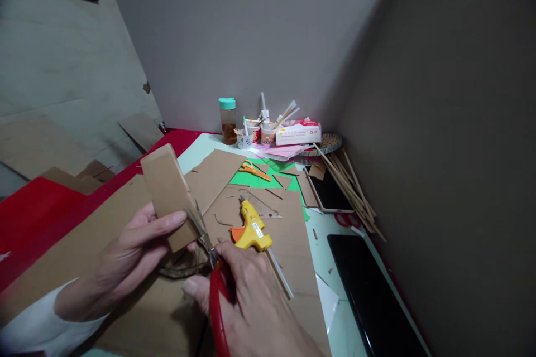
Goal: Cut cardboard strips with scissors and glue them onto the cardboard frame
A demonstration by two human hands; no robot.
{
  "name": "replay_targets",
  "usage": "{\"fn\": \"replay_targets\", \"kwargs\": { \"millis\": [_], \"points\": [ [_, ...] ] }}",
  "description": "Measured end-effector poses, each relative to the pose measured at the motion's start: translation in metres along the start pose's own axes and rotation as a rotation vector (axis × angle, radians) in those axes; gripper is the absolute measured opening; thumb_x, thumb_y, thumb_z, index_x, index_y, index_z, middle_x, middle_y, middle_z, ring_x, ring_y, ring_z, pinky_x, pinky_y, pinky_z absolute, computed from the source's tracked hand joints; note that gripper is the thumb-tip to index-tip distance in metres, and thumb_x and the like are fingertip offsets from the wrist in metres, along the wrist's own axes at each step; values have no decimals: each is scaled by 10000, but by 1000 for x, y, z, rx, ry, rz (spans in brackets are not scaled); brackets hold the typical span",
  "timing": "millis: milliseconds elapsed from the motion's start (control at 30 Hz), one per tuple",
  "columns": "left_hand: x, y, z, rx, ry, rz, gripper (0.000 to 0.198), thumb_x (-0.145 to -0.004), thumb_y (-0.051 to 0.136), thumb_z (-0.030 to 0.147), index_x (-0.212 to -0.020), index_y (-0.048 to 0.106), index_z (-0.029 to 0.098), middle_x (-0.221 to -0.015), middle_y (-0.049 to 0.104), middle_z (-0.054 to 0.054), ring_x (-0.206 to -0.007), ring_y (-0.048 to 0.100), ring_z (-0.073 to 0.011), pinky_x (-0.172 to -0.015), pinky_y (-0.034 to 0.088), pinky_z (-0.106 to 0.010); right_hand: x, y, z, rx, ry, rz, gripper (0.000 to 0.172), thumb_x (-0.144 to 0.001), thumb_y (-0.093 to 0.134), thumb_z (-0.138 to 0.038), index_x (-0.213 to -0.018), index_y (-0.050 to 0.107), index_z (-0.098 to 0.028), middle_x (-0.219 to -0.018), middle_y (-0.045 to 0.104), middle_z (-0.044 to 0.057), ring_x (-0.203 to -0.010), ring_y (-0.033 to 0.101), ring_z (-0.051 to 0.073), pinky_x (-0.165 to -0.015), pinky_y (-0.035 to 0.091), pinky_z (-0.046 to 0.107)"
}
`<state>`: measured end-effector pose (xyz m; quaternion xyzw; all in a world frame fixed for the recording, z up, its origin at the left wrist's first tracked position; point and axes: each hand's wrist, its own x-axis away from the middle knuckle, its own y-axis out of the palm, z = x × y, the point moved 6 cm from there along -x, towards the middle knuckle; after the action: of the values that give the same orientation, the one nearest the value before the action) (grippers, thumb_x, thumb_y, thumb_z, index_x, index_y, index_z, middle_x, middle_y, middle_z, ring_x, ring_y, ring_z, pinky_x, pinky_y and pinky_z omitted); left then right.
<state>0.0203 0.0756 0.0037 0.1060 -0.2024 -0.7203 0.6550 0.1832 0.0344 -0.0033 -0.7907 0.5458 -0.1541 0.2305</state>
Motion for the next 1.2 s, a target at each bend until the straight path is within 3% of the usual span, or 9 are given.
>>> {"fn": "replay_targets", "kwargs": {
  "millis": [233,467,600,700,833,1033,1200],
  "points": [
    [0,1,-1,45,-21,30,537,-839,748,155,-1355,620,233,-1081,801,-51,-895,731,-221,-615,597,-268,-1,0,-7,-7,-39,-16,287,-980,572,-470,-1061,703,-228,-855,713,17,-804,641,209,-720,448,297],
    [1,3,-5,57,-39,46,512,-835,745,144,-1329,634,221,-1061,791,-54,-873,715,-215,-586,618,-266,0,3,-4,60,-59,25,313,-1018,507,-419,-828,633,-205,-679,628,-15,-609,544,144,-570,375,255],
    [1,2,-4,42,-38,39,370,-835,733,129,-1197,702,198,-1049,782,-64,-818,697,-202,-547,605,-253,0,3,-2,93,-67,69,299,-1002,541,-453,-883,682,-217,-745,679,7,-689,598,180,-620,405,279],
    [1,5,-5,15,-33,-8,220,-832,732,143,-1050,746,167,-1034,778,-82,-732,671,-181,-511,588,-245,0,2,-3,39,-17,47,285,-932,647,-512,-1009,729,-250,-931,757,43,-867,675,249,-726,476,324],
    [3,11,-6,-3,-11,-71,183,-830,728,148,-1010,763,165,-974,781,-87,-670,644,-173,-481,579,-247,-2,0,-9,-61,-14,11,265,-906,703,-490,-1070,746,-286,-1067,783,34,-1005,702,266,-843,503,341],
    [6,11,-9,17,-23,-61,143,-811,757,171,-953,769,165,-901,781,-78,-652,663,-183,-469,581,-244,-2,2,-9,-70,-51,14,199,-975,627,-422,-1027,722,-255,-955,784,6,-885,714,213,-778,492,303],
    [5,6,-11,8,-14,-16,343,-808,773,205,-1148,733,176,-1007,790,-88,-656,673,-182,-481,574,-250,-1,4,-9,-41,-55,16,222,-997,580,-404,-967,722,-236,-888,773,12,-801,690,197,-670,451,286]
  ]
}}
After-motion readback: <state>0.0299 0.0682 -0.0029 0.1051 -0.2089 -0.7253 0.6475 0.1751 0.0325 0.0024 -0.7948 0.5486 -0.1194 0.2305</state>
